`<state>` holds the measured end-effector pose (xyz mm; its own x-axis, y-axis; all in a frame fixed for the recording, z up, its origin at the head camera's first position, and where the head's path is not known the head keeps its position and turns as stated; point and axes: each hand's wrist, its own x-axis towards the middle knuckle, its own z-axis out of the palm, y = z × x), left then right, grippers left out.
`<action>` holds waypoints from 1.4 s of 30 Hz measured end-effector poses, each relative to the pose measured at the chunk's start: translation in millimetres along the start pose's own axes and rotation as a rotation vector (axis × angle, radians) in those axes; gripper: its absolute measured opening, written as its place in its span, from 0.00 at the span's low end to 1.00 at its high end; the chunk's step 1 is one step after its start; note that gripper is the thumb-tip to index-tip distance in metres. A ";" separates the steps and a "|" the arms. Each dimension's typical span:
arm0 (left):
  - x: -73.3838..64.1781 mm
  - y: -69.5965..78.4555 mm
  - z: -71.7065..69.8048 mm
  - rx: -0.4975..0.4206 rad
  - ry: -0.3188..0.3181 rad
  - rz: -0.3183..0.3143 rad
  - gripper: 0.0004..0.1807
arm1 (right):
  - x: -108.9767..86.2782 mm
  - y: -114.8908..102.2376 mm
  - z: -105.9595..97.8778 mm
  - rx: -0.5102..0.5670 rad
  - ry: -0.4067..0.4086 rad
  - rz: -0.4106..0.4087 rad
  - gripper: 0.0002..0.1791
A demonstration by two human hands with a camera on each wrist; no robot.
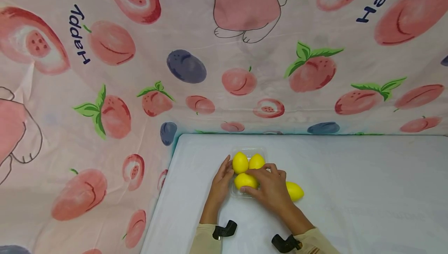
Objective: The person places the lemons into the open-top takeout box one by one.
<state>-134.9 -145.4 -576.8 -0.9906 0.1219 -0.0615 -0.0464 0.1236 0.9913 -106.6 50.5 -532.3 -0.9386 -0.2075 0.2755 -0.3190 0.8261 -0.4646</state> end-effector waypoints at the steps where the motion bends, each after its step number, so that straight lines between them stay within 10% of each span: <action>1: 0.1 0.0 0.0 -0.001 0.000 0.000 0.29 | 0.1 0.0 0.1 -0.002 0.000 -0.002 0.33; 42: -3.3 1.8 -1.2 0.014 0.019 -0.041 0.29 | -3.3 11.0 -29.5 0.054 0.006 0.088 0.29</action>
<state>-131.9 -146.8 -574.6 -0.9902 0.0977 -0.0999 -0.0854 0.1422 0.9861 -103.1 75.8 -513.5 -0.9626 -0.1324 0.2363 -0.2421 0.8116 -0.5317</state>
